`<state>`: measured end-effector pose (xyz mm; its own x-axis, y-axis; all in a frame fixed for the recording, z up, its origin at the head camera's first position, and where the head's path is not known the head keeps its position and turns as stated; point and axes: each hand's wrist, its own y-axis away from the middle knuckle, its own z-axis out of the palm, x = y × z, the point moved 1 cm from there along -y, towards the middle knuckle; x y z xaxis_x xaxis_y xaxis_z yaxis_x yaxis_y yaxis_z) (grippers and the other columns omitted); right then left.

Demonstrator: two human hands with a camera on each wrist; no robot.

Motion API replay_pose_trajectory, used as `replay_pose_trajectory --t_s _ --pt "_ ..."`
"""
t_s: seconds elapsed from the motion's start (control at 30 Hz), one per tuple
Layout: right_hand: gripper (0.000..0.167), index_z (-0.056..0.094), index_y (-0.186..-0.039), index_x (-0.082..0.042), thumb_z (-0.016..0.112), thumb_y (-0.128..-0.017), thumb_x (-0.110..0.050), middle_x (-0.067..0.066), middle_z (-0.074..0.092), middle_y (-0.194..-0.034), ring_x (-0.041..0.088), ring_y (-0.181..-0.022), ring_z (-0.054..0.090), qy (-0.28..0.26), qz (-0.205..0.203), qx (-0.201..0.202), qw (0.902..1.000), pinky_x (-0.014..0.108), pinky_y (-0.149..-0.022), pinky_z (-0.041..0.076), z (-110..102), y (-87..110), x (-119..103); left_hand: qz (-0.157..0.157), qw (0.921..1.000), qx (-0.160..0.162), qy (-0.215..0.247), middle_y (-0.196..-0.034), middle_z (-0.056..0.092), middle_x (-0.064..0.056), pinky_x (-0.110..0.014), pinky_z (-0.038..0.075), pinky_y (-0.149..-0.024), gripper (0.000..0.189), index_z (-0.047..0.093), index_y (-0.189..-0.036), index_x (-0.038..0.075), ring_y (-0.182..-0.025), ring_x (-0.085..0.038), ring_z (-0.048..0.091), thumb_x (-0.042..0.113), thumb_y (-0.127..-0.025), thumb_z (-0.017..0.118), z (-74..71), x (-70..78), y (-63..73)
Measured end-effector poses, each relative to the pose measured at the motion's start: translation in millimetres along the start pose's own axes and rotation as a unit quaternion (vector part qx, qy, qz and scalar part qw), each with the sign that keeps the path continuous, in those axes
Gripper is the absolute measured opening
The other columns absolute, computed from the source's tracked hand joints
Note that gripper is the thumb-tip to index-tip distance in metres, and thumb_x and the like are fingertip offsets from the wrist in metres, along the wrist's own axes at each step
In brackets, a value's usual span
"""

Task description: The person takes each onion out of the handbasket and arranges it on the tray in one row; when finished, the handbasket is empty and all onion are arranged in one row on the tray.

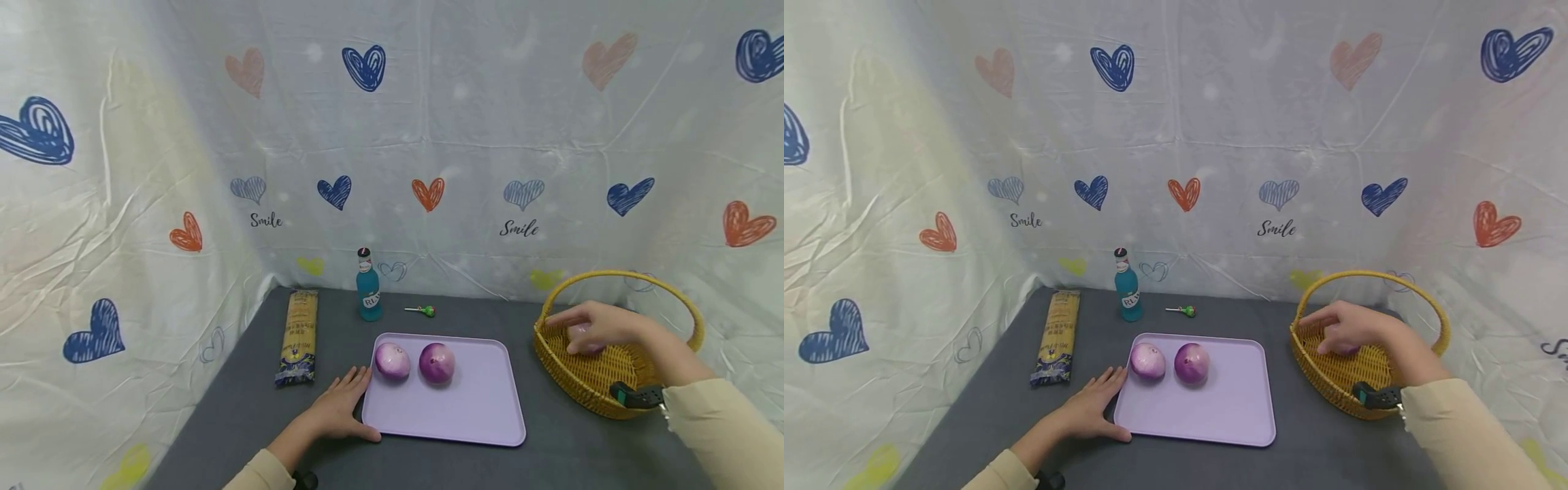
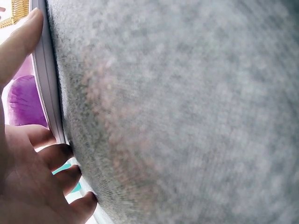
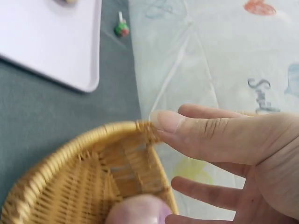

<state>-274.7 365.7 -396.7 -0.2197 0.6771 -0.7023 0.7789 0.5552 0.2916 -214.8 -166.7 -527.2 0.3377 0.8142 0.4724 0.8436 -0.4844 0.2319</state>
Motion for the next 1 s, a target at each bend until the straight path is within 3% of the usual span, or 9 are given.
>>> replay_pose_trajectory --t_s 0.03,0.13,0.27,0.43,0.67,0.83,1.0 --pt "0.06 0.054 -0.143 0.001 0.076 -0.09 -0.014 0.007 0.06 -0.083 0.011 -0.065 0.051 0.012 -0.003 0.005 0.9999 0.026 -0.058 0.05 -2.3 2.1 3.5 -0.001 1.0 0.0 -0.001 -0.167 0.021 -0.016 -0.064 0.014 -0.122 0.125 0.022 -0.161 0.007 -0.156 -0.038 0.013 0.07 -0.07 0.079 0.3 -0.3 -0.3" --pt "0.059 0.058 -0.14 -0.001 0.078 -0.088 -0.02 0.019 0.065 -0.119 0.021 -0.095 0.063 0.049 0.001 0.029 0.9984 0.026 -0.073 0.053 -8.6 9.1 14.0 -0.002 1.0 -0.001 -0.001 -0.167 0.021 -0.016 -0.064 0.014 -0.122 0.125 0.022 -0.161 0.007 -0.156 -0.038 0.013 0.071 -0.07 0.079 1.0 -0.7 -1.0" --pt "0.062 0.058 -0.14 0.0 0.079 -0.087 -0.026 0.026 0.06 -0.136 0.043 -0.12 0.059 0.064 0.021 0.048 0.9966 0.023 -0.082 0.054 -14.7 18.4 22.3 -0.001 1.0 -0.002 -0.003 -0.168 0.021 -0.015 -0.064 0.014 -0.122 0.125 0.022 -0.161 0.008 -0.156 -0.037 0.013 0.072 -0.07 0.078 2.0 -1.2 -1.7" --pt "0.061 0.059 -0.139 0.001 0.078 -0.088 -0.027 0.028 0.061 -0.134 0.048 -0.121 0.058 0.071 0.031 0.06 0.9952 0.029 -0.085 0.056 -19.9 23.4 32.5 -0.003 1.0 -0.001 -0.003 -0.168 0.021 -0.015 -0.064 0.014 -0.122 0.125 0.022 -0.161 0.008 -0.156 -0.037 0.013 0.072 -0.069 0.078 2.1 -1.4 -1.7" --pt "0.057 0.062 -0.137 -0.005 0.078 -0.088 -0.029 0.034 0.052 -0.141 0.062 -0.128 0.044 0.101 0.058 0.073 0.9905 0.063 -0.094 0.05 -24.7 24.7 48.4 -0.002 1.0 -0.001 -0.006 -0.168 0.021 -0.015 -0.064 0.014 -0.122 0.125 0.022 -0.161 0.008 -0.156 -0.037 0.013 0.073 -0.07 0.077 2.2 -1.8 -1.5" --pt "0.061 0.059 -0.14 -0.004 0.079 -0.087 -0.028 0.038 0.044 -0.146 0.066 -0.128 0.04 0.093 0.069 0.076 0.9904 0.066 -0.093 0.05 -26.9 22.4 54.6 -0.003 1.0 -0.002 -0.005 -0.168 0.02 -0.015 -0.064 0.014 -0.122 0.125 0.021 -0.161 0.008 -0.156 -0.037 0.013 0.073 -0.07 0.077 2.0 -2.0 -1.3" --pt "0.066 0.058 -0.14 -0.003 0.082 -0.085 -0.03 0.036 0.048 -0.144 0.066 -0.128 0.042 0.096 0.073 0.087 0.9888 0.065 -0.093 0.05 -27.2 17.8 58.6 -0.003 1.0 -0.001 -0.005 -0.168 0.021 -0.014 -0.063 0.014 -0.122 0.125 0.021 -0.161 0.008 -0.156 -0.037 0.013 0.072 -0.07 0.077 1.5 -0.3 -0.5"
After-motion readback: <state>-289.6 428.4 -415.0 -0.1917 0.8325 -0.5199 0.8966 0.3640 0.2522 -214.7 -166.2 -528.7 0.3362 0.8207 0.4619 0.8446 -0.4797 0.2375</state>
